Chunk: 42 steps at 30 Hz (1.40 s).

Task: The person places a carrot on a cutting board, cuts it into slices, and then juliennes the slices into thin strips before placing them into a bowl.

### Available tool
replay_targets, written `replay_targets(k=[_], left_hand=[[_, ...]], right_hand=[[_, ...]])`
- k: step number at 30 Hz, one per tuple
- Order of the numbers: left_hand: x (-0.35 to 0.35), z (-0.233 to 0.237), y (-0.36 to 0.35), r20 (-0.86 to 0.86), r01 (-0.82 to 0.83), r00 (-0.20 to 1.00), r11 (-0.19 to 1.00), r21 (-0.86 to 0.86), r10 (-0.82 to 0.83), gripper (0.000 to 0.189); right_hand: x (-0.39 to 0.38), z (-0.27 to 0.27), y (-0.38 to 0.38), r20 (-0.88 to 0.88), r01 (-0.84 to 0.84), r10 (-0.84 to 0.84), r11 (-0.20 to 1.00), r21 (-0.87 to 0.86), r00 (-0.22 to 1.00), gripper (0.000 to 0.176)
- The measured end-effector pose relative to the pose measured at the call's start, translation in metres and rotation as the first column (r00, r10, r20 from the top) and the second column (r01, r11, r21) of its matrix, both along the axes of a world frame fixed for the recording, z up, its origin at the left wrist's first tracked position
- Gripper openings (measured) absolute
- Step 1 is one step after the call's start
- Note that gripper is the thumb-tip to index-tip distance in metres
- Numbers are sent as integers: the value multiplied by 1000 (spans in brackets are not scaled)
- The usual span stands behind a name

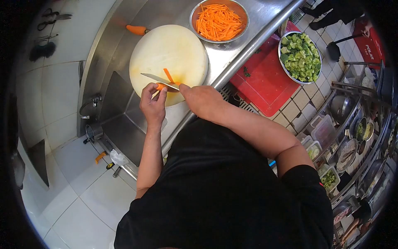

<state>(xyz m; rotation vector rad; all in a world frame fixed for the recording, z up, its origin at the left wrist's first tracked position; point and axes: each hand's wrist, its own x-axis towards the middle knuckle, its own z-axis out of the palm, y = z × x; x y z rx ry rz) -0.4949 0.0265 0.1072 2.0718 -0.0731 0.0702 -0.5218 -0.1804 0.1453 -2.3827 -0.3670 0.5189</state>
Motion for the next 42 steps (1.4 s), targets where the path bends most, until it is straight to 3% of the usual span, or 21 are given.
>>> replay_targets(k=[8, 17, 20, 23, 28, 32, 36, 38, 39, 41, 42], left_hand=[[-3, -9, 5, -18, -4, 1000, 999, -47, 3, 29], [-27, -26, 37, -22, -24, 1000, 937, -348, 18, 34], [-32, -29, 41, -30, -39, 999, 939, -341, 30, 34], [-34, -31, 34, 19, -45, 998, 926, -375, 57, 33], [-24, -19, 14, 59, -83, 994, 995, -63, 87, 29], [-2, -18, 12, 85, -98, 991, 990, -101, 107, 26], [50, -25, 59, 0, -139, 990, 978, -153, 141, 27], [76, 8, 64, -199, -188, 961, 982, 33, 191, 26], [91, 8, 73, -195, -195, 961, 980, 31, 198, 26], [122, 3, 85, -321, -95, 920, 924, 370, 223, 31], [132, -5, 85, -315, -103, 921, 925, 365, 227, 31]], right_hand=[[9, -21, -2, -113, -15, 7, 997, -70, 994, 21], [19, -25, -10, -185, -5, -13, 995, -96, 983, 24], [5, -28, -14, -79, 78, -80, 996, -36, 994, 22], [-5, -14, -20, -104, 105, -109, 994, -43, 989, 20], [-16, -5, -24, -45, 116, -116, 993, -15, 992, 19], [-24, -1, -33, -28, 205, -204, 978, 41, 979, 22], [-31, -2, -53, -66, 282, -279, 959, 39, 958, 23], [-35, -4, -64, -114, 355, -357, 934, -34, 927, 25], [-37, -5, -68, -109, 349, -350, 937, -33, 930, 25], [-41, -10, -75, -118, 380, -382, 924, -38, 917, 26], [-43, -13, -78, -110, 375, -377, 926, -40, 920, 26]])
